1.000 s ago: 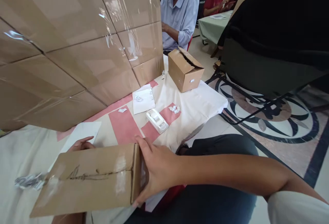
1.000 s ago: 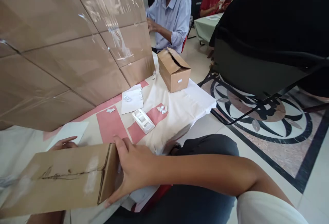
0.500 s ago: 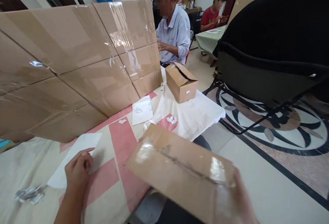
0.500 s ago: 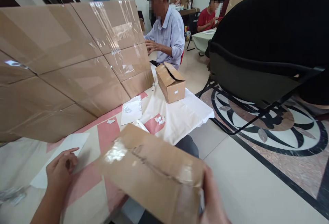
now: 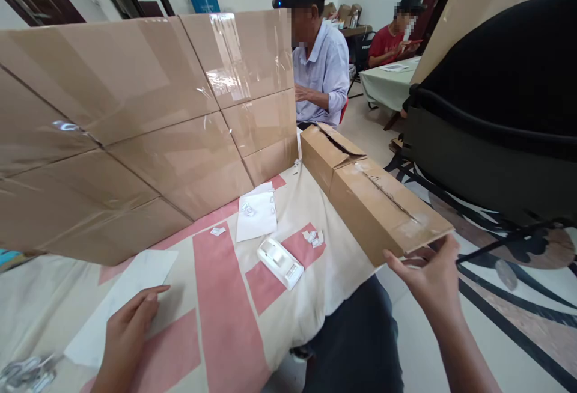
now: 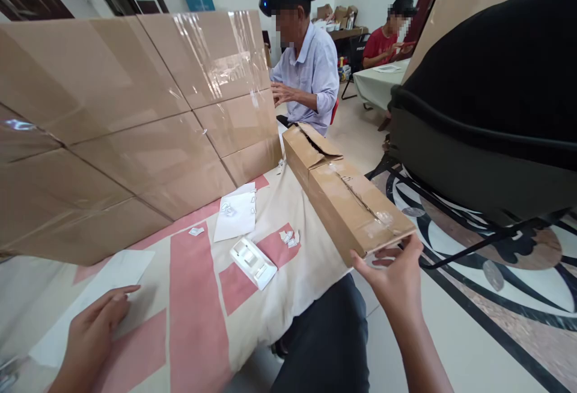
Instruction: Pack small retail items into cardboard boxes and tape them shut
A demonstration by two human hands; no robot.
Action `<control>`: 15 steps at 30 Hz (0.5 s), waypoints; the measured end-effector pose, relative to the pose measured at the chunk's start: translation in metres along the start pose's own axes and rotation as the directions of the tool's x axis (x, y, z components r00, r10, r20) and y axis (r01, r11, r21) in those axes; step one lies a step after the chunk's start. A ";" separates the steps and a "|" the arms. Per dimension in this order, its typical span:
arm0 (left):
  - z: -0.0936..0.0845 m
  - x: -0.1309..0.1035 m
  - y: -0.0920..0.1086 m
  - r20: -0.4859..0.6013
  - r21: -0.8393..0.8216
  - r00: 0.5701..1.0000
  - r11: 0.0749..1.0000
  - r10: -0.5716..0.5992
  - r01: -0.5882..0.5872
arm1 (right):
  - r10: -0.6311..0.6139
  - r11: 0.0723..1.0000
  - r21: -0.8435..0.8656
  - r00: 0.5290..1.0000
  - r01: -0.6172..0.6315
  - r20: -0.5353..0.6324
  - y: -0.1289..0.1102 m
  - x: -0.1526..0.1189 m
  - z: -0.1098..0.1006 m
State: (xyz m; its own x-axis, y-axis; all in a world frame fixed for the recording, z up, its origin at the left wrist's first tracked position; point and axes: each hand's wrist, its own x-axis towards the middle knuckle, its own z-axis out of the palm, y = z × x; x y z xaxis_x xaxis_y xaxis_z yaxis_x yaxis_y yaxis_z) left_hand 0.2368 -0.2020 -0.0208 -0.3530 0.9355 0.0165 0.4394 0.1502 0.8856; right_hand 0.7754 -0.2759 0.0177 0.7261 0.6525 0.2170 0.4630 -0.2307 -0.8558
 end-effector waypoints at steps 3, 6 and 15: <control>0.000 -0.002 0.000 0.014 0.030 1.000 0.999 -0.024 0.024 | -0.015 0.999 -0.030 1.000 0.015 0.021 -0.006 0.031 0.019; -0.004 -0.001 -0.002 0.045 0.056 0.998 0.998 -0.037 0.034 | -0.054 0.998 -0.031 0.998 0.055 0.028 -0.009 0.057 0.040; -0.002 0.002 0.011 -0.013 -0.053 0.997 0.995 0.081 -0.081 | -0.143 0.975 0.175 0.989 0.135 0.032 -0.057 0.097 0.091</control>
State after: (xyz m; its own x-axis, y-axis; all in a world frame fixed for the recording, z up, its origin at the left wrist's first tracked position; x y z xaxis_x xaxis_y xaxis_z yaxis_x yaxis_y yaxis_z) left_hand 0.2391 -0.1991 -0.0099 -0.3270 0.9403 0.0941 0.4220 0.0562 0.9049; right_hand 0.7731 -0.1335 0.0446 0.6359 0.7013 0.3222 0.4610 -0.0103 -0.8874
